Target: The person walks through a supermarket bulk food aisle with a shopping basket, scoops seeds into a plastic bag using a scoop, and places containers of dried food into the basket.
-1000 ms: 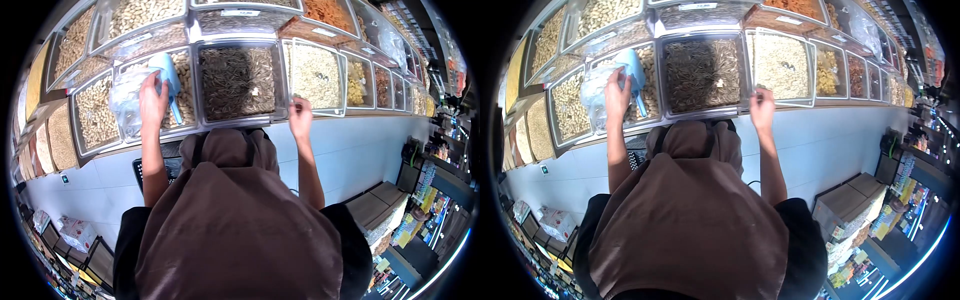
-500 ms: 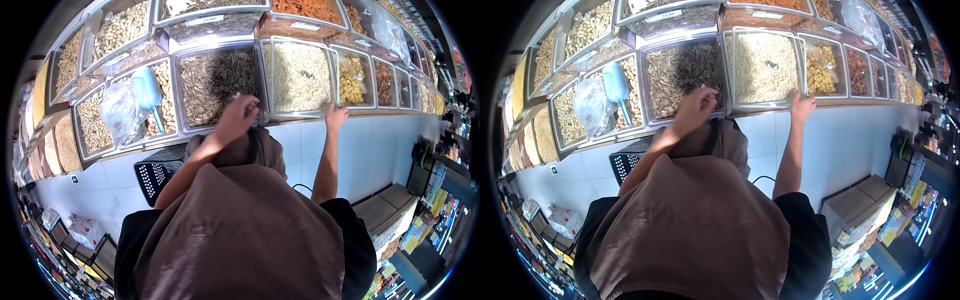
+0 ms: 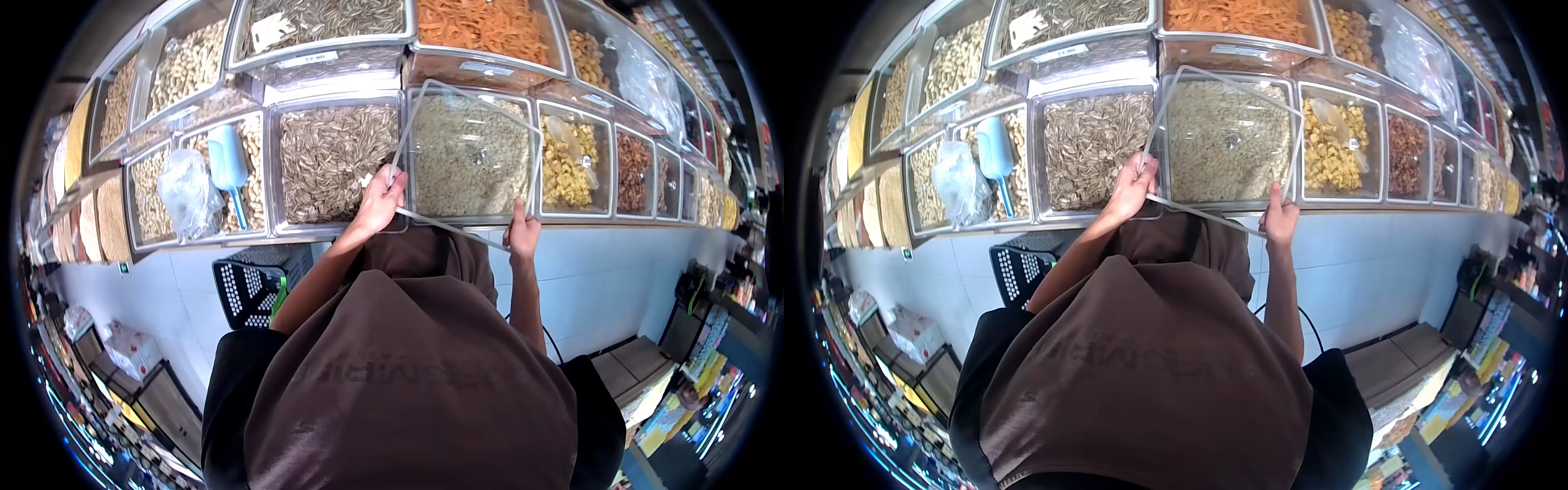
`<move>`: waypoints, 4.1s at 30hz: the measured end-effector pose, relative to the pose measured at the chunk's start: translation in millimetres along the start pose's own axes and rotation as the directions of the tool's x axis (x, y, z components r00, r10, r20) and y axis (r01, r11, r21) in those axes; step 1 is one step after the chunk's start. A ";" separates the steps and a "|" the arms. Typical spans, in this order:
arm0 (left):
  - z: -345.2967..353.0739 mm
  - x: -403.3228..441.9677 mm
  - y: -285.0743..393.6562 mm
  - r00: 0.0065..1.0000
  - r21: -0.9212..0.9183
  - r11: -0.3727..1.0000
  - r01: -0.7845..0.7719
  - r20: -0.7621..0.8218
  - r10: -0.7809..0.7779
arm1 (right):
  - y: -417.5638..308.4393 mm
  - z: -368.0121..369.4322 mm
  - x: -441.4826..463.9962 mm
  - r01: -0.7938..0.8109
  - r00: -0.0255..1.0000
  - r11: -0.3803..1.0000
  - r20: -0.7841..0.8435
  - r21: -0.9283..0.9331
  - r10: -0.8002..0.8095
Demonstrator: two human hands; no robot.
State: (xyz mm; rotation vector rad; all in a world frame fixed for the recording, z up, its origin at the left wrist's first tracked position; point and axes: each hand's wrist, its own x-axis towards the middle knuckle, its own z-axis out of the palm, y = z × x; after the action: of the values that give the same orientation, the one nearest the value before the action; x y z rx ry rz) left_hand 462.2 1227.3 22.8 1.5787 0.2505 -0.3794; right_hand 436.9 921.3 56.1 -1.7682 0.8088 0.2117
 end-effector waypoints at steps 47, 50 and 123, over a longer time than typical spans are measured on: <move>-157.5 -51.8 -22.2 0.892 0.868 0.457 -0.193 -0.038 0.450 | -54.6 202.1 -81.1 0.136 0.936 0.990 0.334 -0.042 -0.115; -150.6 -56.1 -24.5 0.901 0.889 0.444 -0.113 -0.097 0.423 | -27.4 204.1 -67.9 0.151 0.918 0.986 0.380 -0.069 -0.114; -413.1 -161.4 20.6 0.195 0.384 0.809 -0.444 -0.840 0.506 | 24.9 223.1 -180.6 0.851 0.463 0.260 0.418 -0.456 -0.781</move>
State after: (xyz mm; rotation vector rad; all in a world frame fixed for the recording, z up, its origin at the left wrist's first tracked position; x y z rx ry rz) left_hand 357.5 1649.7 110.8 1.6722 0.5890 1.1292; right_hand 341.8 1193.3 50.1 -2.5563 -0.4697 -0.1771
